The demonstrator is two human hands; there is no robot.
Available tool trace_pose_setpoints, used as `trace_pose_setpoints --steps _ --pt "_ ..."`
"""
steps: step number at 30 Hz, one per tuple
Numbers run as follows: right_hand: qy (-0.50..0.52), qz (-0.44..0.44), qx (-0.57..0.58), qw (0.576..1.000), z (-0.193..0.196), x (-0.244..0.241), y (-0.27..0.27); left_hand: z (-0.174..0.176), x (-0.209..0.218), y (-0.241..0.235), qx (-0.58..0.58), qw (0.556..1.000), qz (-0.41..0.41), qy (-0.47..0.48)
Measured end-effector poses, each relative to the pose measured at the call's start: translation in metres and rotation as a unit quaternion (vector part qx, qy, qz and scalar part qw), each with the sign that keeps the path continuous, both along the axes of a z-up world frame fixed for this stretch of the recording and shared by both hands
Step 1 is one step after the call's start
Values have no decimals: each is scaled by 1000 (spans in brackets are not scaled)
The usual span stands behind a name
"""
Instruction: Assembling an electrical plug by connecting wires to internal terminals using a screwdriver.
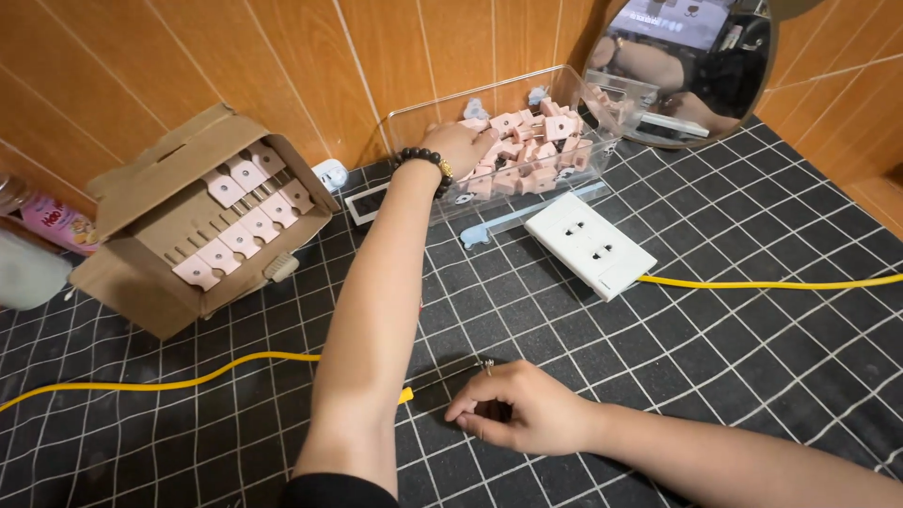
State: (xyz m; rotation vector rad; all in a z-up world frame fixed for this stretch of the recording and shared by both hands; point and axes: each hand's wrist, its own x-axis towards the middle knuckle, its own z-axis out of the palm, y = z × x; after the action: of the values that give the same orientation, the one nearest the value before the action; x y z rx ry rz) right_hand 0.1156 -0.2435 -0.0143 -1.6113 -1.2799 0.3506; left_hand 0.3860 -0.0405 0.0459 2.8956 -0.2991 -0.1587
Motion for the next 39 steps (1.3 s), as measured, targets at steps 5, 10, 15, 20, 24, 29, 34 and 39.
trace_pose_setpoints --steps 5,10,15,20,24,29,34,39 --pt "8 1 -4 1000 -1 0 -1 4 -19 -5 -34 995 61 66" --pt "-2 6 8 1000 2 0 -1 17 -46 -1 -81 997 18 1" --pt "-11 -7 7 1000 4 -2 1 39 -121 12 -84 986 13 -144" --pt "172 -64 12 983 -2 1 3 59 -239 27 -191 942 -83 -264" --pt "582 -12 66 810 9 17 2 60 -322 17 -270 962 -40 -21" --pt "630 103 32 769 19 8 -4 29 -357 9 -311 946 -87 -45" --pt "595 76 72 797 17 23 -5 -12 -358 33 -319 944 -14 -86" --pt "573 -39 165 802 22 38 -6 -57 -360 43 -65 965 -127 -222"
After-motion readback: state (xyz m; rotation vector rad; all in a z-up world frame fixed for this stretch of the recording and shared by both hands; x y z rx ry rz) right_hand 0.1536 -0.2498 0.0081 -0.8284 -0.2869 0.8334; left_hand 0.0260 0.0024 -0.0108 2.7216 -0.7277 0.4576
